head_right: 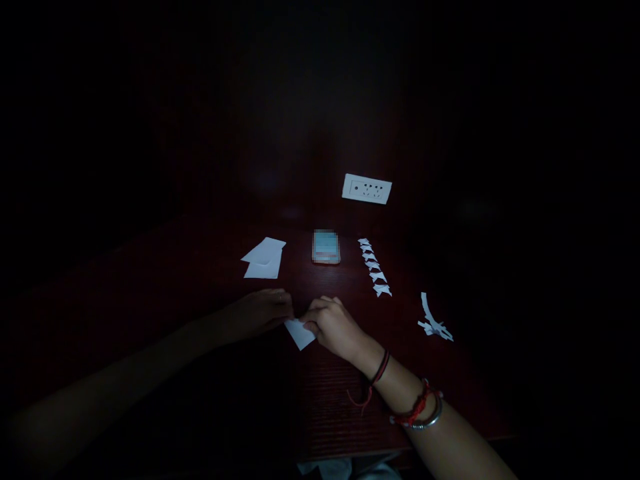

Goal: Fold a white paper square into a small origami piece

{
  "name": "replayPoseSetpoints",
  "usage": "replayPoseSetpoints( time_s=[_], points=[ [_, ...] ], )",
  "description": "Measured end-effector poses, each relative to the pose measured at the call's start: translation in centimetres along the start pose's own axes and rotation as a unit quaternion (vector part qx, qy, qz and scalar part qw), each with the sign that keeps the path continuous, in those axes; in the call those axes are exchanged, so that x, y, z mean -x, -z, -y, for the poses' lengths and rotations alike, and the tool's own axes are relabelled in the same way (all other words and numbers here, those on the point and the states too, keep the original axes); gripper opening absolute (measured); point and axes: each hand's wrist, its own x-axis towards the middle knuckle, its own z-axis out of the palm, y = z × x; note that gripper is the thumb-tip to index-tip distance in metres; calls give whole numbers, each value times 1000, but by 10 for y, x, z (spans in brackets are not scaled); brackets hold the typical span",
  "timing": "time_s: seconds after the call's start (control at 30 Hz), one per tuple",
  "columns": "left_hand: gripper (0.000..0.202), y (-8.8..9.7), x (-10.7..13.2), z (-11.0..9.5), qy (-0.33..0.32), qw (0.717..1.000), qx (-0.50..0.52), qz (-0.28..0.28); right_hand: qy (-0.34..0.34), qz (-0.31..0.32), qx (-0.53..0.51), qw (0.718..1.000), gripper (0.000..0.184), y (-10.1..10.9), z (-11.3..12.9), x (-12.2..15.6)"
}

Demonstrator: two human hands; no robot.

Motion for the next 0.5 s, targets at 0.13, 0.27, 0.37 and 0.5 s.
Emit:
replayPoseSetpoints(
  time_s=[0.13,0.27,0.37,0.5],
  points=[
    [16,10,3,3,-40,999,-5,8,25,11,37,999,18,1,3,0],
    [23,17,8,5,-32,999,30,22,27,20,53,998,18,4,9,0],
    [27,20,12,3,-15,998,53,36,17,26,45,999,18,5,10,0],
    [19,10,13,-3,35,997,69,28,2,20,10,1000,17,4,7,0]
  ],
)
